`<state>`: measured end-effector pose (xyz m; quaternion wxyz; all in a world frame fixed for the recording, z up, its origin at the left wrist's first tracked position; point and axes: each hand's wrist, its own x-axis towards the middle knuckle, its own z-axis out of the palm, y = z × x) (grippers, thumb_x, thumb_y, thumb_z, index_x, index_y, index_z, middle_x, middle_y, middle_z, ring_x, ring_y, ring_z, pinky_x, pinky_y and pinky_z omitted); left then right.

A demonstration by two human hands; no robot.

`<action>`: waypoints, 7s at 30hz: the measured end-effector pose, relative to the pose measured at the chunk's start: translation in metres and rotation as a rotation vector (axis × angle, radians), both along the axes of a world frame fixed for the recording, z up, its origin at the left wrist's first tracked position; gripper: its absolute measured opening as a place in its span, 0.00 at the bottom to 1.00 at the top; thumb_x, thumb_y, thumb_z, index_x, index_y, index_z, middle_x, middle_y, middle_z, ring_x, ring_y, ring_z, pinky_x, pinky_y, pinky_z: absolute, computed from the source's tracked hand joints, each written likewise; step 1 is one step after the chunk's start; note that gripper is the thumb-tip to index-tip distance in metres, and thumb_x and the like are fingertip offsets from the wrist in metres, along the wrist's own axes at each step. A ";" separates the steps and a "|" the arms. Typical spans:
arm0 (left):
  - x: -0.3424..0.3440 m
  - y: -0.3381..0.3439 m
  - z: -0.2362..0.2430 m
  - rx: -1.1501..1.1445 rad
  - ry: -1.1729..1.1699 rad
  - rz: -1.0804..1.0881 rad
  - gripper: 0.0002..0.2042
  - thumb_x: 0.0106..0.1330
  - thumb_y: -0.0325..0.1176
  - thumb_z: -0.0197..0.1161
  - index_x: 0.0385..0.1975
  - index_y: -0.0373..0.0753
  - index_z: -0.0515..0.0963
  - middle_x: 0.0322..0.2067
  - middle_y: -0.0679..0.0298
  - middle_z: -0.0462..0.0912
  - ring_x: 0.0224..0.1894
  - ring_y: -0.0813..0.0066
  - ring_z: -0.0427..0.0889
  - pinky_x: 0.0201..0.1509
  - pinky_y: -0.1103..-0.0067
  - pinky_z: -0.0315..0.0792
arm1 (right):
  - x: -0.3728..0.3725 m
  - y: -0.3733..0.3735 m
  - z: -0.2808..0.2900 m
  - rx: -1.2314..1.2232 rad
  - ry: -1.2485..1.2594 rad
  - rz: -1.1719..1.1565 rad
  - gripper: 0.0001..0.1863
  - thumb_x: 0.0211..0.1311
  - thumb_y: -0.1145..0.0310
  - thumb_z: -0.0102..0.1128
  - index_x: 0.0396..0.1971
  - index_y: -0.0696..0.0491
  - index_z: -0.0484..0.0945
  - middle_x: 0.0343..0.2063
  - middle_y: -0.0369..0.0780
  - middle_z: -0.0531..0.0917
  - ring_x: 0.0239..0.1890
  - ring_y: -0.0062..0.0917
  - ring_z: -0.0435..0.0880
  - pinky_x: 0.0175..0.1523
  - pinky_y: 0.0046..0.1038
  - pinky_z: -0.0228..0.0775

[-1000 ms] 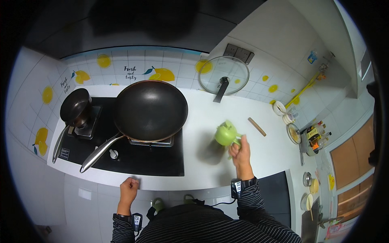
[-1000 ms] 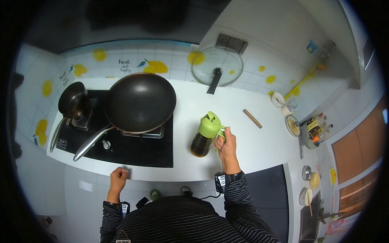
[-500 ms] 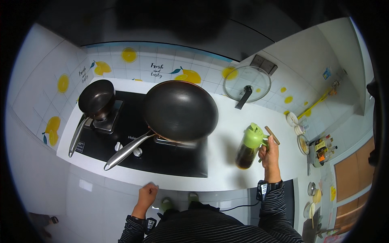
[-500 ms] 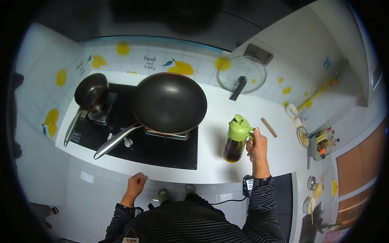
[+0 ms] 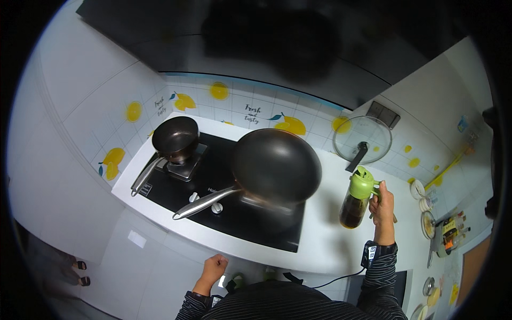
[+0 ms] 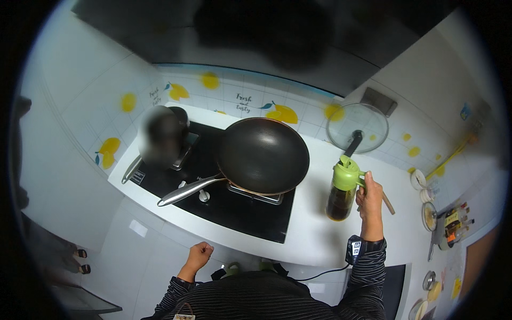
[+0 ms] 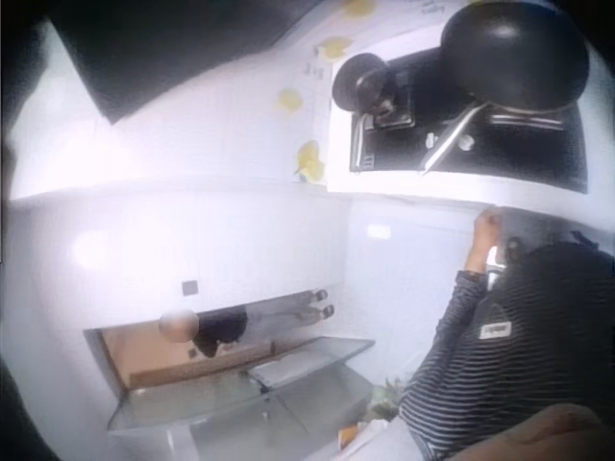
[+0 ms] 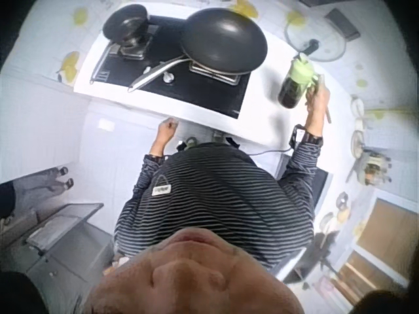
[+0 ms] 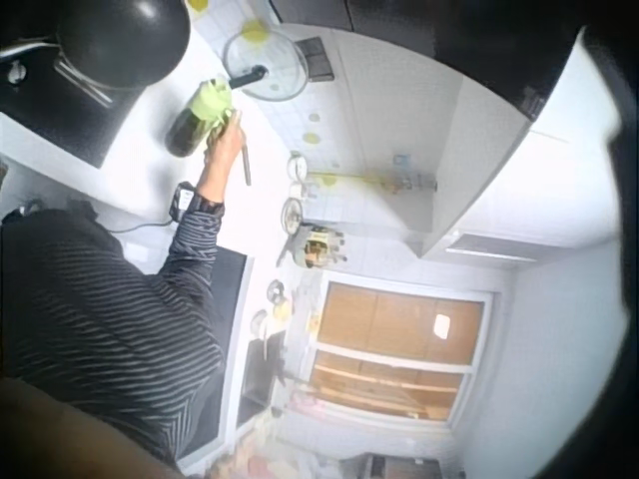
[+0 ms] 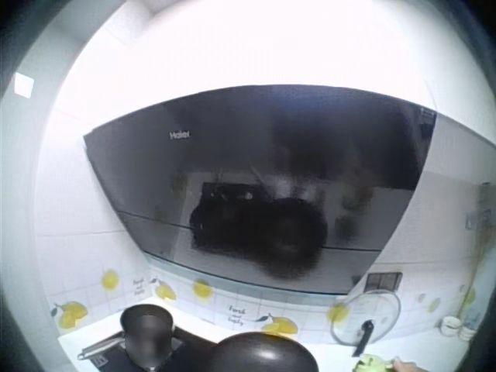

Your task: The person pours oil into a frying pan on a gas stove, then stirs a batter in a bowl with chopsticks. They pour the batter into the pan and spread it with a wooden spatula to form a pancake.

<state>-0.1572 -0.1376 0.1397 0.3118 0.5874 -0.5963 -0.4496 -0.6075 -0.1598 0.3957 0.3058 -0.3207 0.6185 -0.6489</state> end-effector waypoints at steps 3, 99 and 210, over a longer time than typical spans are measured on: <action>0.002 0.002 0.001 -0.006 -0.017 -0.001 0.09 0.58 0.33 0.60 0.20 0.35 0.74 0.14 0.67 0.73 0.17 0.82 0.70 0.22 0.83 0.66 | -0.005 -0.002 -0.002 0.004 0.020 0.027 0.27 0.60 0.47 0.50 0.08 0.48 0.61 0.04 0.28 0.58 0.05 0.13 0.52 0.11 0.17 0.40; -0.026 -0.045 0.026 -0.137 -0.536 -0.322 0.18 0.39 0.41 0.71 0.23 0.39 0.70 0.25 0.56 0.77 0.33 0.57 0.77 0.35 0.68 0.71 | 0.058 -0.158 0.067 0.436 0.721 0.259 0.31 0.49 0.43 0.57 0.16 0.62 0.73 0.10 0.35 0.67 0.10 0.20 0.61 0.16 0.25 0.50; -0.026 -0.043 0.030 -0.119 -0.515 -0.330 0.18 0.39 0.40 0.72 0.20 0.39 0.69 0.24 0.56 0.76 0.32 0.56 0.76 0.34 0.67 0.70 | 0.050 -0.168 0.054 0.304 0.309 0.293 0.19 0.52 0.53 0.54 0.14 0.53 0.67 0.06 0.31 0.60 0.05 0.17 0.54 0.12 0.23 0.41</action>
